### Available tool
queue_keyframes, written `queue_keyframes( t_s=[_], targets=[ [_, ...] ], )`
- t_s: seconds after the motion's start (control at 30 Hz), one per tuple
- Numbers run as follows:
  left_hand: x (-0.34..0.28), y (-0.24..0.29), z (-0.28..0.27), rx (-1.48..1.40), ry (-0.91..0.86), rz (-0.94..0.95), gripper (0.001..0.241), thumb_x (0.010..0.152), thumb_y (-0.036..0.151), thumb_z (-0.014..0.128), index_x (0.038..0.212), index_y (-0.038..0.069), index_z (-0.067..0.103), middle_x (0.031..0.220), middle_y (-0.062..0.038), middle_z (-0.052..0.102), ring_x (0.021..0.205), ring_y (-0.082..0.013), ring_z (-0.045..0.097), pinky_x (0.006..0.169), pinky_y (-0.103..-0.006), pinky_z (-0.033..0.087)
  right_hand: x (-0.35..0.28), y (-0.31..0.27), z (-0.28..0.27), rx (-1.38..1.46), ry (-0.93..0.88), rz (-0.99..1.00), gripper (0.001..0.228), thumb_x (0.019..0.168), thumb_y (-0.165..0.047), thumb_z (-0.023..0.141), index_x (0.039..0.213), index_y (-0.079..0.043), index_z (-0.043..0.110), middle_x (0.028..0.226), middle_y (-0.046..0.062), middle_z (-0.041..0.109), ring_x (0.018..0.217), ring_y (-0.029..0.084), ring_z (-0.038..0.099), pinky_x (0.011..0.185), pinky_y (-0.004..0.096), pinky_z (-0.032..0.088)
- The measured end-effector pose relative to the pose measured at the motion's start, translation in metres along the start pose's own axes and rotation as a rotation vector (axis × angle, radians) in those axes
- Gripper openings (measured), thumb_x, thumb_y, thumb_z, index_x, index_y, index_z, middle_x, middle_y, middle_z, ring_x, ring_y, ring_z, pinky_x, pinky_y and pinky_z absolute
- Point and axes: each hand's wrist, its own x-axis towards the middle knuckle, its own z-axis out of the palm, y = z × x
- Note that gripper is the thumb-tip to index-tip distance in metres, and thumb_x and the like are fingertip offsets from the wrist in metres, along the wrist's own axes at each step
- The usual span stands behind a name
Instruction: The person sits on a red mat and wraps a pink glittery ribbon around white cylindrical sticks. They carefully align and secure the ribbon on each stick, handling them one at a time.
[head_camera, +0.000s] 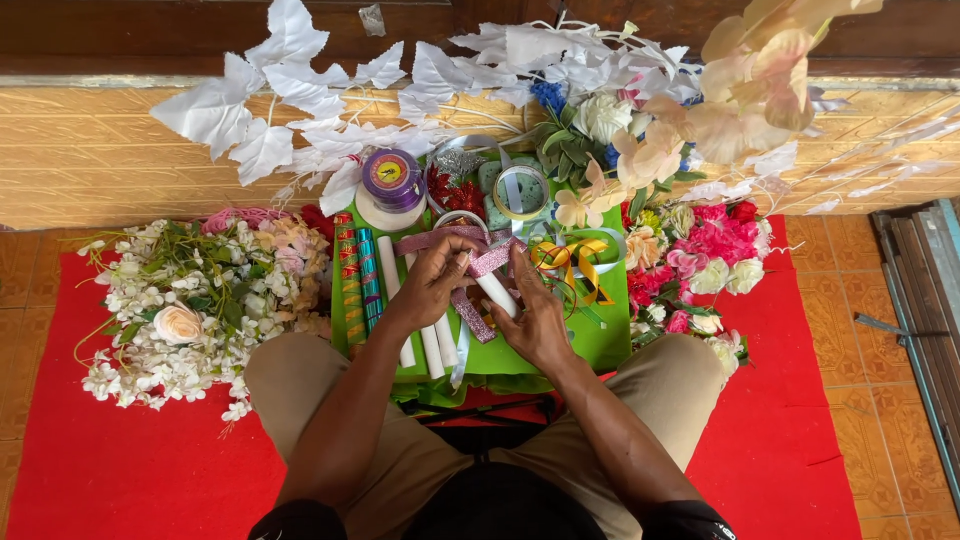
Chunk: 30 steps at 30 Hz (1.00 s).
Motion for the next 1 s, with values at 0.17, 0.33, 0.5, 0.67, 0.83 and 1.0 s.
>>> queue_keyframes(
  t_s=[0.17,0.33,0.5,0.67,0.83,1.0],
  targets=[
    [-0.001,0.007,-0.002,0.065,-0.014,0.027,0.033,0.109,0.026,0.046,0.13,0.001,0.053,0.11,-0.013,0.058,0.103,-0.0194,0.062,0.094,-0.0423,0.059,0.002,-0.008,0.0,-0.006,-0.03,0.045,0.083,0.082,-0.004,0.076,0.155,0.004,0.037,0.15,0.036,0.046,0.127,0.059,0.051,0.1,0.067,0.049],
    [0.001,0.012,-0.004,0.172,-0.015,0.074,0.031,0.109,0.024,0.047,0.129,0.002,0.057,0.108,-0.011,0.061,0.1,-0.0181,0.064,0.091,-0.038,0.059,0.006,-0.018,-0.002,0.038,-0.06,0.094,0.079,0.084,-0.004,0.074,0.154,0.003,0.038,0.151,0.034,0.046,0.125,0.057,0.055,0.101,0.068,0.049],
    [-0.002,0.019,-0.003,0.273,-0.017,0.159,0.03,0.108,0.023,0.049,0.125,0.002,0.061,0.104,-0.015,0.062,0.1,-0.0209,0.061,0.09,-0.042,0.054,0.005,-0.002,0.003,0.076,-0.121,0.135,0.073,0.087,-0.012,0.076,0.151,0.001,0.045,0.15,0.028,0.051,0.133,0.054,0.047,0.106,0.065,0.044],
    [-0.004,0.038,0.006,0.264,-0.012,0.19,0.028,0.107,0.023,0.051,0.124,0.004,0.062,0.105,-0.013,0.064,0.099,-0.0191,0.06,0.091,-0.0398,0.051,0.006,-0.009,-0.003,0.093,-0.133,0.146,0.069,0.087,-0.012,0.076,0.149,0.003,0.048,0.148,0.03,0.051,0.132,0.055,0.048,0.107,0.066,0.044],
    [0.0,0.022,0.002,0.146,-0.016,0.166,0.025,0.107,0.02,0.055,0.121,0.002,0.064,0.093,-0.006,0.06,0.087,-0.0117,0.059,0.081,-0.0294,0.051,0.006,-0.021,-0.006,0.049,-0.115,0.122,0.07,0.088,-0.007,0.073,0.15,0.007,0.044,0.145,0.038,0.05,0.13,0.06,0.047,0.106,0.07,0.043],
    [0.0,0.027,0.001,0.216,0.042,0.137,0.02,0.102,0.013,0.066,0.114,-0.003,0.068,0.083,-0.008,0.063,0.077,-0.0089,0.061,0.071,-0.0253,0.054,0.002,-0.004,0.002,-0.03,-0.093,0.09,0.073,0.085,-0.004,0.072,0.152,0.003,0.043,0.145,0.037,0.05,0.129,0.059,0.048,0.104,0.069,0.045]
  ],
)
